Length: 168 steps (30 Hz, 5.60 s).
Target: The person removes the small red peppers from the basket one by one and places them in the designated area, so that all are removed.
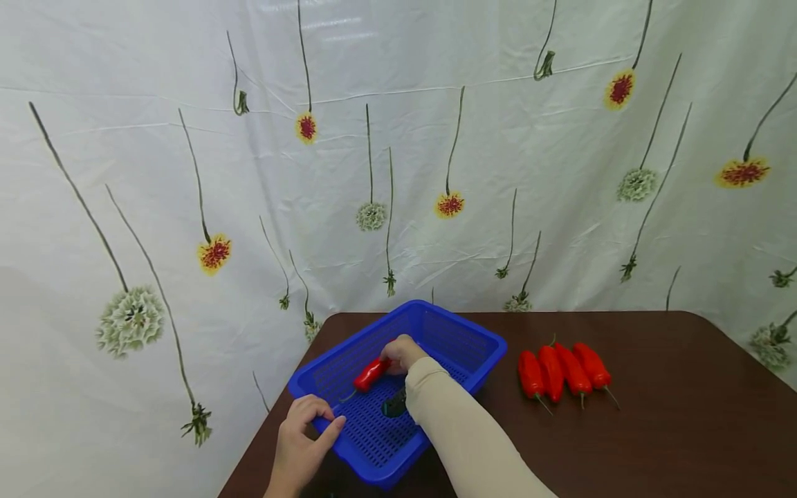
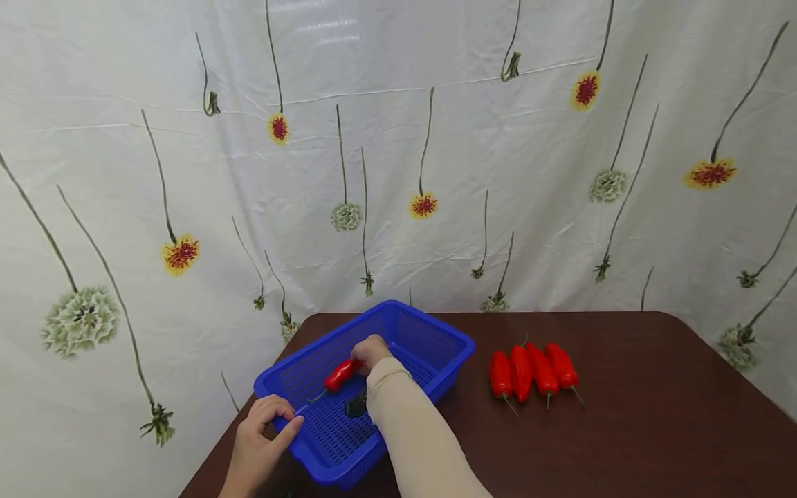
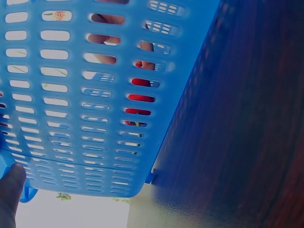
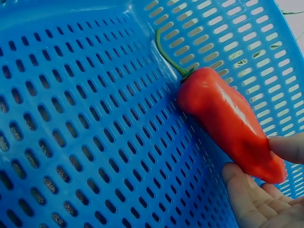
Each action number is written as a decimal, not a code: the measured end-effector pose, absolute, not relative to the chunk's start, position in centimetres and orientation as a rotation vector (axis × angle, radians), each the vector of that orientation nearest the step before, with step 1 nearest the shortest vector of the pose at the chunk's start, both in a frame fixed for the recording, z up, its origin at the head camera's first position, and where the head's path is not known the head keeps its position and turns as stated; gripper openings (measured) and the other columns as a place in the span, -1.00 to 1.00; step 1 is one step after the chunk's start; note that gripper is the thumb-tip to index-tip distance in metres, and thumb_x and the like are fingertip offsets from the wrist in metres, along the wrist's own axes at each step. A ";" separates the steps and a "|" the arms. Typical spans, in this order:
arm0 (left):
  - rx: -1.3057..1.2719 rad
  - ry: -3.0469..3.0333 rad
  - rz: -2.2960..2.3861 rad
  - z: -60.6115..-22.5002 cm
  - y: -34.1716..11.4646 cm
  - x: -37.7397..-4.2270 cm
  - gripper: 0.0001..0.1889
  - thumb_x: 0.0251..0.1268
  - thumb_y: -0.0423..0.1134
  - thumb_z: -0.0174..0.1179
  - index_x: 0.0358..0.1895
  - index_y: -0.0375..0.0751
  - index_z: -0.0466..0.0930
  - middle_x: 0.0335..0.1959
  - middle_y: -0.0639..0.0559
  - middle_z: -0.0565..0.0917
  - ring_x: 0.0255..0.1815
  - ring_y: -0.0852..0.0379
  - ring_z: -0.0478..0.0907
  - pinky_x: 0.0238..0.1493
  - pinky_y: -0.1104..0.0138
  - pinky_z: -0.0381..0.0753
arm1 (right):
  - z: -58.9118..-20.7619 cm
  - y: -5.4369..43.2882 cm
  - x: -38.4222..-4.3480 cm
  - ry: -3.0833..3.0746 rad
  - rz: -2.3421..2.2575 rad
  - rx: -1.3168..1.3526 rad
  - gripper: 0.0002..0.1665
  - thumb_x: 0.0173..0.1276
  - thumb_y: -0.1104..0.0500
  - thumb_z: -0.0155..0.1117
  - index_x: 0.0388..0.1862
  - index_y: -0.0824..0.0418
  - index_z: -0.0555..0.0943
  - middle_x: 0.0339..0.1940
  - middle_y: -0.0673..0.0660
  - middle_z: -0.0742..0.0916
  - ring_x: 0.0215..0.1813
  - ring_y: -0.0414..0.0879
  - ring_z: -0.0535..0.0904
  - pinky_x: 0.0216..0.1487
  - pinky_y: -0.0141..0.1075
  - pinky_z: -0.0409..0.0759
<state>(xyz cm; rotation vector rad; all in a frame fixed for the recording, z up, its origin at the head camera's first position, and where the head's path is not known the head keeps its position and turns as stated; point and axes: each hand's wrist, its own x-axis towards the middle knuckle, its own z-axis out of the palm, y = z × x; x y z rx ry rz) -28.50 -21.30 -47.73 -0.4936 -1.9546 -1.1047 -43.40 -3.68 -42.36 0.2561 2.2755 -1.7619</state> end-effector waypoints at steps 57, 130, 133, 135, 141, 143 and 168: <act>-0.503 -1.934 -1.056 -47.9 -21.4 -28.7 -0.58 -0.26 -0.54 0.55 -0.50 0.03 0.54 -0.41 0.15 0.61 -0.16 0.20 0.46 0.02 0.59 0.31 | -40.0 -2.2 -43.8 1.899 -1.905 -0.049 -0.65 0.29 0.40 0.21 0.07 0.45 0.56 -0.32 0.18 0.68 -0.28 -0.04 0.67 0.13 -0.08 0.66; -0.612 -1.844 -1.021 -48.0 -21.4 -29.0 -0.58 -0.32 -0.64 0.49 -0.51 -0.07 0.52 -0.47 0.01 0.58 -0.20 0.16 0.45 0.02 0.55 0.29 | -33.2 8.5 -37.0 1.836 -2.180 -0.632 -0.53 0.47 0.30 0.09 0.32 0.34 0.37 -0.03 0.03 0.65 -0.13 -0.10 0.65 0.09 -0.10 0.65; -0.600 -1.877 -1.029 -48.2 -21.5 -29.0 -0.59 -0.26 -0.60 0.50 -0.50 -0.04 0.53 -0.45 0.05 0.59 -0.18 0.19 0.45 0.02 0.55 0.29 | -33.6 9.0 -36.6 1.846 -2.183 -0.633 -0.53 0.47 0.30 0.08 0.33 0.35 0.36 -0.01 0.04 0.63 -0.11 -0.10 0.66 0.07 -0.12 0.65; -0.581 -1.914 -1.045 -48.1 -21.6 -28.9 -0.60 -0.20 -0.57 0.51 -0.49 -0.01 0.53 -0.43 0.09 0.60 -0.16 0.23 0.45 0.03 0.56 0.29 | -33.8 9.4 -36.4 1.849 -2.193 -0.634 -0.53 0.47 0.30 0.06 0.33 0.36 0.35 -0.02 0.04 0.63 -0.11 -0.10 0.65 0.07 -0.11 0.65; -0.583 -1.913 -1.040 -47.9 -21.5 -28.7 -0.60 -0.19 -0.57 0.51 -0.49 0.01 0.53 -0.43 0.03 0.61 -0.15 0.23 0.45 0.03 0.56 0.30 | -34.6 10.5 -35.9 1.853 -2.205 -0.633 -0.55 0.45 0.29 0.08 0.28 0.35 0.39 -0.04 0.03 0.64 -0.11 -0.09 0.65 0.09 -0.09 0.65; -0.589 -1.886 -1.031 -48.0 -21.5 -28.8 -0.59 -0.23 -0.59 0.50 -0.50 0.00 0.53 -0.44 -0.01 0.61 -0.16 0.22 0.45 0.03 0.56 0.29 | -34.9 10.9 -35.8 1.862 -2.195 -0.635 -0.57 0.44 0.28 0.10 0.26 0.35 0.41 -0.05 0.03 0.64 -0.11 -0.09 0.65 0.09 -0.08 0.65; -0.597 -1.871 -1.028 -48.0 -21.4 -28.9 -0.59 -0.24 -0.61 0.49 -0.49 -0.01 0.53 -0.43 0.02 0.61 -0.14 0.22 0.46 0.06 0.58 0.28 | -37.1 14.8 -35.3 1.844 -2.227 -0.597 -0.67 0.48 0.26 0.05 0.19 0.18 0.38 -0.06 -0.04 0.68 -0.13 -0.12 0.63 -0.02 -0.17 0.66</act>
